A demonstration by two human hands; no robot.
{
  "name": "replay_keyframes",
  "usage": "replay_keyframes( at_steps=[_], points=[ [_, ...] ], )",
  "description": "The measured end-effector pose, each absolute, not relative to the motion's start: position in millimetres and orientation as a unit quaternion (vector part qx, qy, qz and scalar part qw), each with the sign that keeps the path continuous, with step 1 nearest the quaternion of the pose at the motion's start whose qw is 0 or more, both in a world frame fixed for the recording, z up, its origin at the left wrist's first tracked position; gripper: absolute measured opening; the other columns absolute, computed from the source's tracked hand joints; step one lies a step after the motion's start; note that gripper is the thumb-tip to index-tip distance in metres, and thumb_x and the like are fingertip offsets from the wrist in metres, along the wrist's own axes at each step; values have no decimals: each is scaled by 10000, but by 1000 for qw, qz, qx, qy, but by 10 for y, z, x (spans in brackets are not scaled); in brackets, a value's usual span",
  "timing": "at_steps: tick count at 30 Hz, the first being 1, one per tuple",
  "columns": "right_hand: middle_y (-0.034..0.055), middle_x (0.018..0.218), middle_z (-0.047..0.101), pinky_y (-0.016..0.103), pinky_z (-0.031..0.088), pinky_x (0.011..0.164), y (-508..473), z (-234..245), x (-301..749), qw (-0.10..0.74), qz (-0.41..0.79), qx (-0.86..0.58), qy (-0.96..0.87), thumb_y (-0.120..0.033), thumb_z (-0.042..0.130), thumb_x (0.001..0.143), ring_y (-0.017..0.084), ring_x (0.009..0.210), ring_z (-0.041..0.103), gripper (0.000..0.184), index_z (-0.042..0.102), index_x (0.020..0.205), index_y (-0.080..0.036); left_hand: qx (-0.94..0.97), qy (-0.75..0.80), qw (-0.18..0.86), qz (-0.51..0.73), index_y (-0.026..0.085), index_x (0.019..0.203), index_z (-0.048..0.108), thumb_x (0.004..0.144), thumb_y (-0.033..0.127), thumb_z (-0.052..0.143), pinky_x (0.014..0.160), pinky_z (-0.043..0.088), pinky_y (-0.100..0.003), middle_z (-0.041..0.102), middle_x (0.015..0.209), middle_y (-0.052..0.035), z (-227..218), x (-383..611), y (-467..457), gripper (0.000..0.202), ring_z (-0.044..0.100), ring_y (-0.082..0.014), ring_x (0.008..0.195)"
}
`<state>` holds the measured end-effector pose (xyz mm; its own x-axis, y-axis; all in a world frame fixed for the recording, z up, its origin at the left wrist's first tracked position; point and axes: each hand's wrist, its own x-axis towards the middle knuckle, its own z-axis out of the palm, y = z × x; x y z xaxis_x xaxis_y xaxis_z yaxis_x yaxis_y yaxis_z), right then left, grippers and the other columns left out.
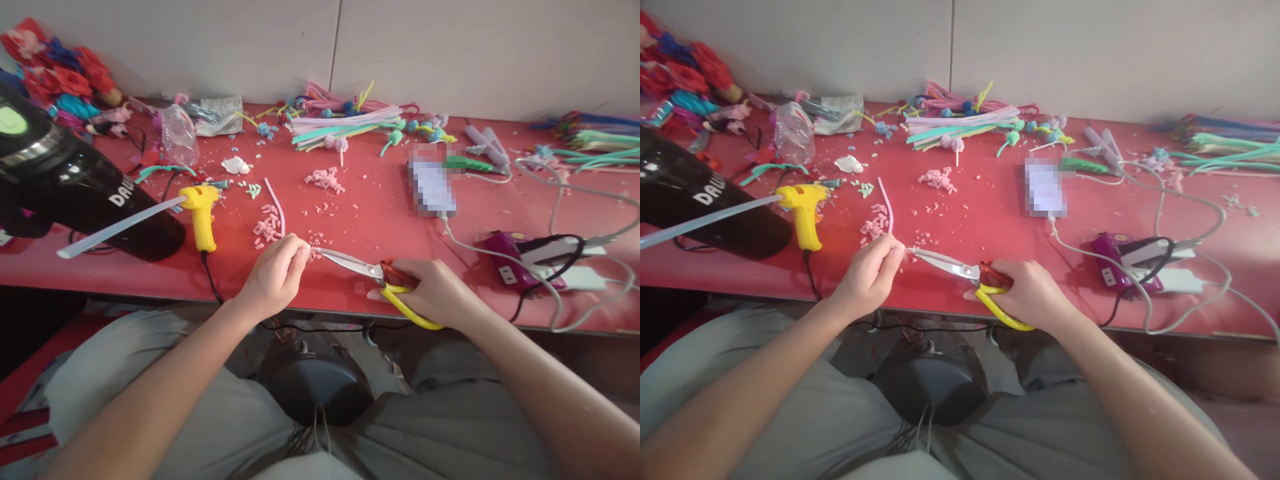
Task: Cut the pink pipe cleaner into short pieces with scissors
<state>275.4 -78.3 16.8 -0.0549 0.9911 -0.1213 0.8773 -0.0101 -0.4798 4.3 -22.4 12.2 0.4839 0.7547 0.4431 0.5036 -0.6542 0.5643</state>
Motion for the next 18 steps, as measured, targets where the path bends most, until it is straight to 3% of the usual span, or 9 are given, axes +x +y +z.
replay_keyframes(
  at_steps=[18],
  points=[
    [-60, 595, 242, 234, 228, 475, -766, 153, 2756, 125, 217, -684, -685, -700, 695, 650, 107, 592, 238, 622, 319, 587, -208, 845, 374, 178, 339, 200, 788, 435, 1015, 212, 360, 655, 395, -281, 493, 708, -4, 121, 42, -217, 239, 473, -136, 660]
  ],
)
